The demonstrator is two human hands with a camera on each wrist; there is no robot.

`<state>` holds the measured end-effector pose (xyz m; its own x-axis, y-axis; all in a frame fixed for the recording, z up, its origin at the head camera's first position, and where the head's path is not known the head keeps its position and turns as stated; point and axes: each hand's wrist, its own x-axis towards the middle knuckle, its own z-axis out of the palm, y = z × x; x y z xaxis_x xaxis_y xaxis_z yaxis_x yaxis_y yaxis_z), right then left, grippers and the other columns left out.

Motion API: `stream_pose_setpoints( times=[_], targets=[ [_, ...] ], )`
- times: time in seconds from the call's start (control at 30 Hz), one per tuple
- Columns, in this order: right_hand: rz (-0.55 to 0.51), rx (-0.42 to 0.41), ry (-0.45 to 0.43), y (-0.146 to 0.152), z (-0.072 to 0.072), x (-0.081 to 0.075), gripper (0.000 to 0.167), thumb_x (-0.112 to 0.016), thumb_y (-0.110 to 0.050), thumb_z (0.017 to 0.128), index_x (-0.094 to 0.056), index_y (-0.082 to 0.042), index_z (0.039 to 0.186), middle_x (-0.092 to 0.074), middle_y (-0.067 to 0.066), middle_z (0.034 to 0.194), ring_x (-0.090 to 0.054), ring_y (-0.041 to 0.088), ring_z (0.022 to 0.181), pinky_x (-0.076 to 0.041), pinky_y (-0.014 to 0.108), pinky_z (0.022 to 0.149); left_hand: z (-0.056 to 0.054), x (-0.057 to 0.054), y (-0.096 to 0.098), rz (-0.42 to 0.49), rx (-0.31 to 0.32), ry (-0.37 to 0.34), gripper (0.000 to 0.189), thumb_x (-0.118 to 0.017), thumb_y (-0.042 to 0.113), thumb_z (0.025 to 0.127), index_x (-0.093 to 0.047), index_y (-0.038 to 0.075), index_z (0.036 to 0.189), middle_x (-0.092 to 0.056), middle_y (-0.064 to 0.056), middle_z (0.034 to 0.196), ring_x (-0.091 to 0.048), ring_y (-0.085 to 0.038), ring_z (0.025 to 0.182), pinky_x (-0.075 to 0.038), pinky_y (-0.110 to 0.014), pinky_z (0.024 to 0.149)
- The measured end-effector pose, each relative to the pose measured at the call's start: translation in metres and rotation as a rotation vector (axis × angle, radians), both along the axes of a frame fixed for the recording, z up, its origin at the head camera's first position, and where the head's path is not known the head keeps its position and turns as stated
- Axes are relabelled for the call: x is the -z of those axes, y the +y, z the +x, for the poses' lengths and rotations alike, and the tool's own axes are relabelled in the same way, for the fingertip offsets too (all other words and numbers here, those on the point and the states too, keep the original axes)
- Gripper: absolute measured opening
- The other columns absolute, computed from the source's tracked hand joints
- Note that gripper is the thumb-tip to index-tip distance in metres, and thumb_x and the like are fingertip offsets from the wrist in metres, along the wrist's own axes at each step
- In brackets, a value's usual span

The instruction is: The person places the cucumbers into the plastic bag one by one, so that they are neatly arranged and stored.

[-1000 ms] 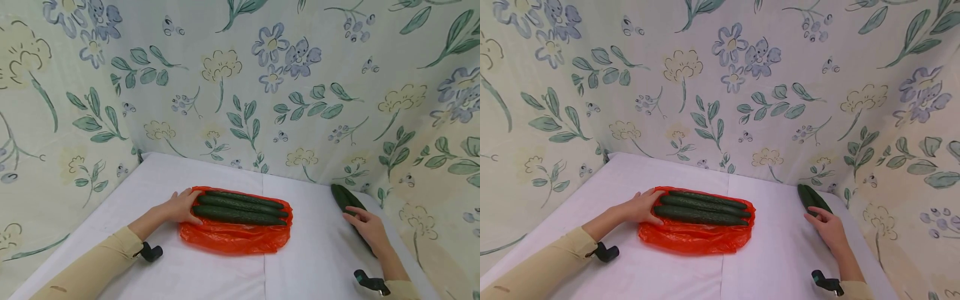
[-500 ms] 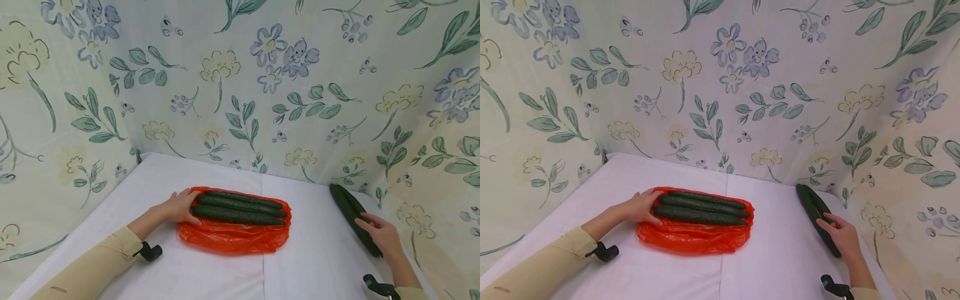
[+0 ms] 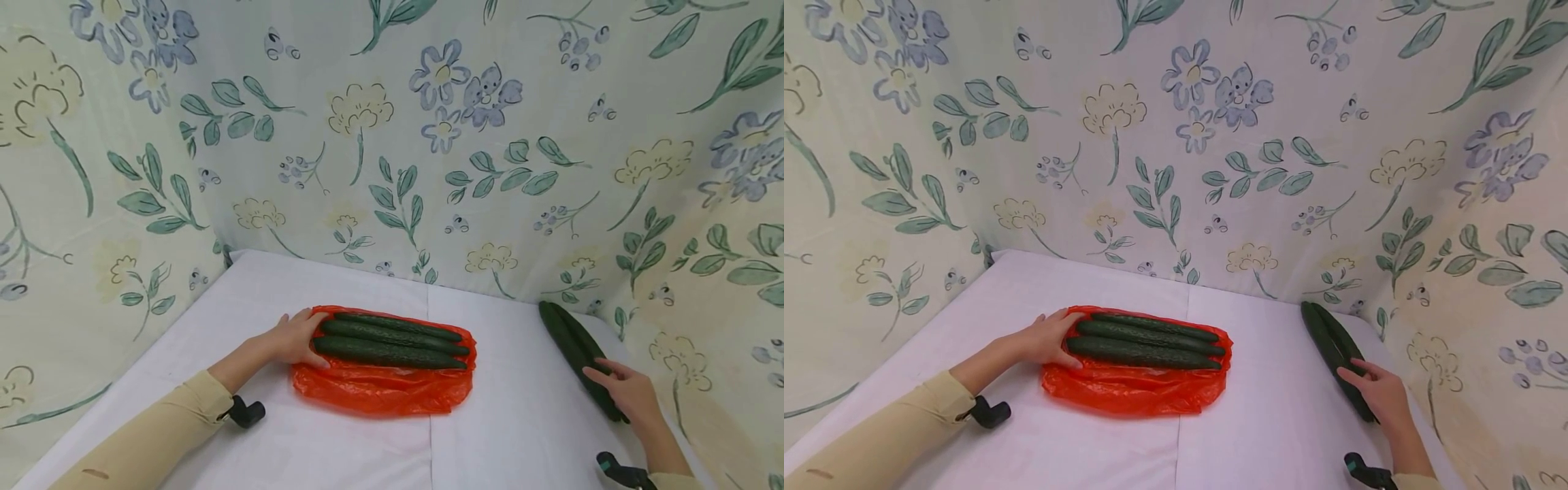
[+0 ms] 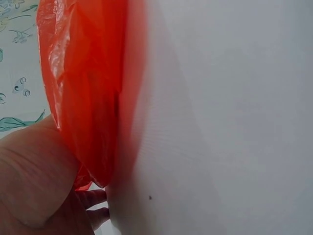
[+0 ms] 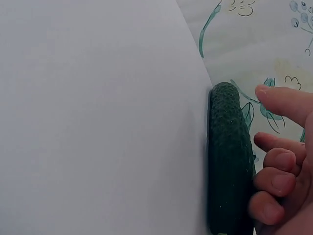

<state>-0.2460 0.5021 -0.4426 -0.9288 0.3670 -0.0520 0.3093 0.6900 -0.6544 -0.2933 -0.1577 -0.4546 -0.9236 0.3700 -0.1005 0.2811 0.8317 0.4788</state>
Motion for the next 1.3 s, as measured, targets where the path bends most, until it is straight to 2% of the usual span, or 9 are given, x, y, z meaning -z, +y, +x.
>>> stream_pose_setpoints(
  times=[0.1, 0.17, 0.43, 0.6, 0.7, 0.8, 0.93, 1.03, 1.3],
  targets=[
    [0.032, -0.025, -0.062, 0.0, -0.004, -0.001, 0.091, -0.065, -0.063, 0.09, -0.043, 0.004, 0.148, -0.046, 0.033, 0.143, -0.05, 0.045, 0.119, -0.051, 0.051, 0.086, 0.0, 0.0, 0.0, -0.004, -0.002, 0.0, 0.107, -0.086, 0.055, 0.07, -0.035, 0.013, 0.154, -0.036, -0.02, 0.156, -0.03, -0.042, 0.146, -0.01, -0.073, 0.117],
    [0.05, -0.038, -0.088, 0.0, -0.006, -0.002, 0.093, -0.064, -0.063, 0.09, -0.042, 0.007, 0.147, -0.03, 0.037, 0.154, -0.034, 0.055, 0.136, -0.044, 0.063, 0.1, 0.0, 0.0, 0.001, -0.005, -0.006, 0.0, 0.107, -0.086, 0.055, 0.07, -0.036, 0.013, 0.154, -0.036, -0.02, 0.156, -0.03, -0.042, 0.146, -0.01, -0.073, 0.117],
    [0.085, -0.031, -0.153, 0.0, -0.011, 0.0, 0.097, -0.069, -0.063, 0.085, -0.046, 0.014, 0.139, -0.03, 0.043, 0.149, -0.032, 0.062, 0.133, -0.041, 0.067, 0.102, 0.001, 0.002, 0.0, -0.012, 0.007, 0.012, 0.108, -0.086, 0.058, 0.07, -0.036, 0.012, 0.153, -0.04, -0.018, 0.151, -0.037, -0.038, 0.142, -0.012, -0.073, 0.117],
    [0.056, 0.005, -0.069, -0.005, -0.012, 0.006, 0.078, -0.071, -0.05, 0.089, -0.054, 0.01, 0.135, -0.037, 0.04, 0.147, -0.034, 0.06, 0.133, -0.039, 0.066, 0.104, -0.001, 0.004, -0.002, -0.002, 0.012, 0.019, 0.108, -0.086, 0.06, 0.069, -0.036, 0.013, 0.153, -0.041, -0.016, 0.151, -0.037, -0.036, 0.142, -0.011, -0.073, 0.117],
    [0.064, 0.02, 0.007, -0.011, -0.012, 0.01, 0.065, -0.072, -0.041, 0.09, -0.06, 0.006, 0.133, -0.059, 0.034, 0.115, -0.052, 0.049, 0.113, -0.051, 0.051, 0.086, -0.002, 0.005, -0.002, 0.004, 0.011, 0.019, 0.108, -0.086, 0.06, 0.069, -0.036, 0.013, 0.153, -0.041, -0.015, 0.151, -0.037, -0.035, 0.142, -0.011, -0.073, 0.117],
    [0.084, 0.011, 0.034, -0.017, -0.011, 0.014, 0.066, -0.073, -0.04, 0.089, -0.058, 0.004, 0.135, -0.053, 0.017, 0.087, -0.049, 0.033, 0.093, -0.039, 0.037, 0.065, -0.002, 0.005, -0.002, 0.007, 0.014, 0.023, 0.108, -0.086, 0.06, 0.069, -0.036, 0.013, 0.153, -0.041, -0.015, 0.151, -0.037, -0.036, 0.142, -0.011, -0.074, 0.117],
    [0.073, -0.003, -0.018, -0.022, -0.011, 0.014, 0.079, -0.073, -0.046, 0.088, -0.05, 0.009, 0.141, -0.056, 0.033, 0.116, -0.05, 0.048, 0.113, -0.05, 0.05, 0.084, -0.001, 0.005, -0.002, 0.007, 0.019, 0.027, 0.108, -0.085, 0.06, 0.069, -0.036, 0.012, 0.153, -0.041, -0.016, 0.15, -0.037, -0.037, 0.141, -0.011, -0.074, 0.116],
    [0.052, -0.012, -0.079, -0.023, -0.012, 0.013, 0.09, -0.072, -0.053, 0.087, -0.044, 0.012, 0.143, -0.033, 0.042, 0.149, -0.029, 0.06, 0.136, -0.036, 0.067, 0.108, 0.0, 0.005, -0.002, 0.007, 0.019, 0.023, 0.108, -0.085, 0.059, 0.07, -0.035, 0.012, 0.153, -0.04, -0.017, 0.152, -0.036, -0.038, 0.143, -0.009, -0.074, 0.116],
    [0.077, -0.01, -0.133, -0.026, -0.012, 0.014, 0.106, -0.073, -0.061, 0.082, -0.037, 0.019, 0.142, -0.029, 0.045, 0.147, -0.027, 0.062, 0.135, -0.034, 0.066, 0.109, -0.001, 0.005, -0.002, 0.007, 0.006, 0.016, 0.108, -0.085, 0.059, 0.069, -0.035, 0.014, 0.154, -0.037, -0.017, 0.155, -0.032, -0.039, 0.146, -0.008, -0.073, 0.117]
  ],
)
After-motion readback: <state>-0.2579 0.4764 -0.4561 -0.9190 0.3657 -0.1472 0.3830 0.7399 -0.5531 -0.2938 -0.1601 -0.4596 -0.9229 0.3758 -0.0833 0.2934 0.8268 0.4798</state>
